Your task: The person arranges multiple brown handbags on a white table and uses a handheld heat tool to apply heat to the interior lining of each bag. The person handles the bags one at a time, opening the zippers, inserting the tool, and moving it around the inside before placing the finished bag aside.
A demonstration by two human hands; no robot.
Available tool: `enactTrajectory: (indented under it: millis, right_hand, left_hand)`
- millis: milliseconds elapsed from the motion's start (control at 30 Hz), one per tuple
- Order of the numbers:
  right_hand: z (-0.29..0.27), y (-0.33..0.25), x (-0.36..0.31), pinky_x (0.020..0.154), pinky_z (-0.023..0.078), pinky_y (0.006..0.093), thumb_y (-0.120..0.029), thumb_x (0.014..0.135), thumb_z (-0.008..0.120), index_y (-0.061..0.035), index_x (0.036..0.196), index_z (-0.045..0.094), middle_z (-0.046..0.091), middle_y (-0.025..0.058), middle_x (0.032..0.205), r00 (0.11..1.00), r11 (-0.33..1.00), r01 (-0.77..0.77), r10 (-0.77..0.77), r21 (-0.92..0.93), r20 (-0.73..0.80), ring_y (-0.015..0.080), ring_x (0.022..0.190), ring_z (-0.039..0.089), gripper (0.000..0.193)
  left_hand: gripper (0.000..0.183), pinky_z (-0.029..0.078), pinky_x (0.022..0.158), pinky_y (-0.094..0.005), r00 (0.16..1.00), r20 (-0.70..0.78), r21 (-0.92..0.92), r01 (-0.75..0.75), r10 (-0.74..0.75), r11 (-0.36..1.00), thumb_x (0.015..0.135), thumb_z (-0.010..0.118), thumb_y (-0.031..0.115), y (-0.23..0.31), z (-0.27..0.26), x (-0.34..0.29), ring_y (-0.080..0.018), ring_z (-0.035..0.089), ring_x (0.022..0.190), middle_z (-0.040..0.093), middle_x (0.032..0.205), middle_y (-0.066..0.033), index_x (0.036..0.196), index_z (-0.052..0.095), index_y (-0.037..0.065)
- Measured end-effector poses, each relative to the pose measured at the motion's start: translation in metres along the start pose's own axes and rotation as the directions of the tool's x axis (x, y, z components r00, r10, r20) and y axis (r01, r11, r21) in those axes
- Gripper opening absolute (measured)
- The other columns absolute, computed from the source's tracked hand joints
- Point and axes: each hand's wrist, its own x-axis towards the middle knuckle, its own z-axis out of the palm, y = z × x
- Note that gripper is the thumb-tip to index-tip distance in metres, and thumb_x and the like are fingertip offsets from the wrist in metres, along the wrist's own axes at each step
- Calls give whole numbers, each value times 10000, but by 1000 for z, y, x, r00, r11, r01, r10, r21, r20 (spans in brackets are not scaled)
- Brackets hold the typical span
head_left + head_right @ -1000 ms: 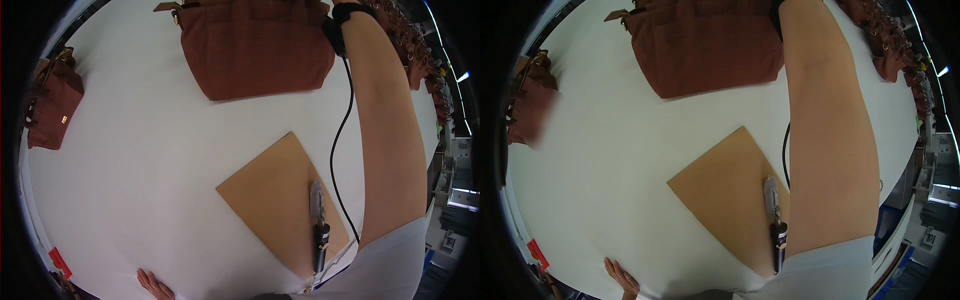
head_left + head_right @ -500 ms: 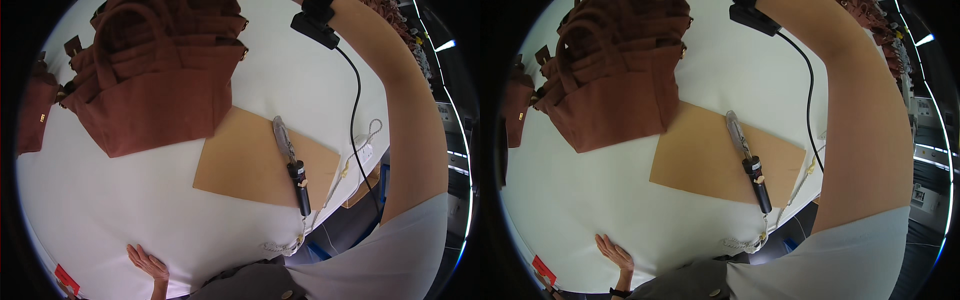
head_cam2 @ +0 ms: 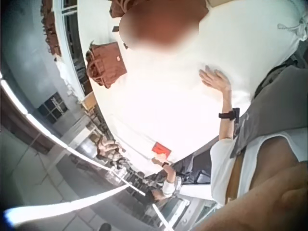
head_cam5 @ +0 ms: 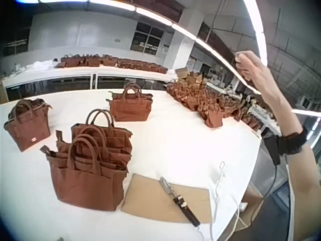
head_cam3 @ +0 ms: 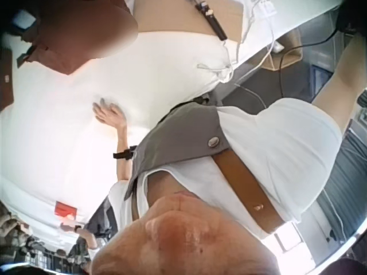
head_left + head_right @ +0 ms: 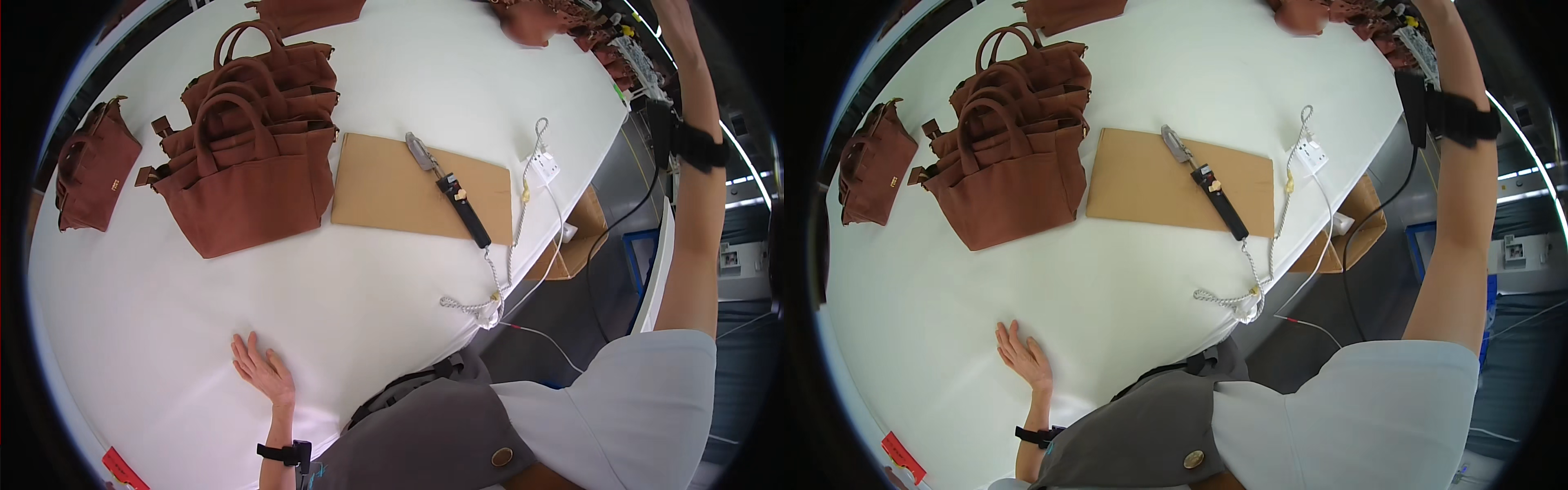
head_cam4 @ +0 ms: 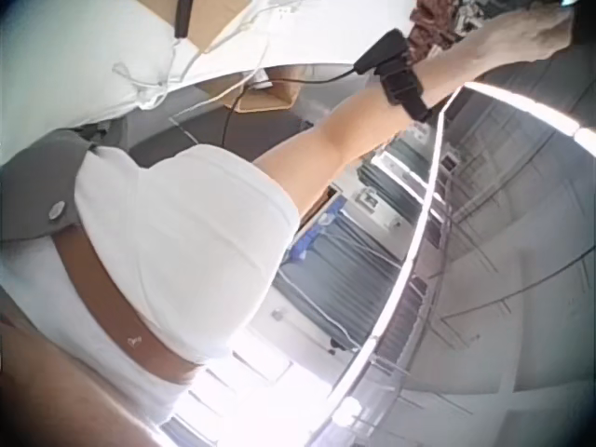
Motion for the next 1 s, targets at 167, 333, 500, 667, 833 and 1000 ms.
enactTrajectory:
  millis: [167, 333, 500, 667, 833, 1000]
  right_hand:
    - [60, 28, -220, 815, 489, 327, -230, 973, 454, -49, 1140, 605, 662, 150, 986, 920, 957, -286, 258, 54, 293, 231, 928, 638, 289]
    - [160, 23, -417, 857, 450, 433, -285, 878, 590, -47, 1273, 483, 582, 260, 1080, 727, 838, -545, 456, 26, 512, 390, 1018, 562, 474]
    - [207, -17, -414, 862, 437, 458, -215, 788, 703, -35, 1372, 289, 530, 263, 1128, 759, 822, -549, 416, 148, 501, 399, 1030, 530, 738]
    - [187, 14, -402, 587, 483, 312, -158, 845, 636, -21, 1239, 379, 595, 131, 903, 518, -121, -759, 484, 640, 705, 186, 685, 569, 490]
    - [138, 59, -391, 446, 437, 220, -143, 843, 600, -9, 1161, 425, 595, 102, 798, 386, -405, -755, 362, 516, 849, 96, 557, 526, 387]
    - [169, 77, -396, 513, 464, 237, -148, 821, 602, 29, 1137, 475, 602, 99, 754, 341, -406, -797, 308, 447, 888, 120, 593, 562, 384]
  left_hand:
    - [514, 168, 1083, -536, 947, 23, -408, -283, 319, 868, 811, 521, 44, 46, 15, 24, -429, 240, 1332, 263, 1442, -250, 1313, 413, 19]
    - [606, 184, 1047, -615, 721, 163, -377, -586, 674, 718, 849, 554, 156, 181, 53, 58, -488, 212, 1324, 171, 1447, -322, 1409, 329, 99]
    - [568, 130, 1075, -603, 686, 183, -153, -687, 704, 710, 915, 489, 299, 234, 99, 88, -481, 168, 1350, 142, 1466, -317, 1437, 304, 172]
    - [440, 125, 1103, -554, 676, 178, -262, -668, 715, 697, 944, 430, 319, 245, 130, 144, -390, 178, 1379, 219, 1476, -224, 1336, 404, 122]
    - [345, 133, 1104, -556, 690, 232, -300, -620, 686, 725, 940, 448, 289, 263, 149, 224, -360, 202, 1379, 281, 1454, -172, 1216, 444, 82]
    - [475, 108, 1069, -627, 885, 118, -250, -412, 450, 876, 917, 500, 310, 284, 168, 241, -388, 197, 1375, 254, 1458, -210, 1289, 371, 43]
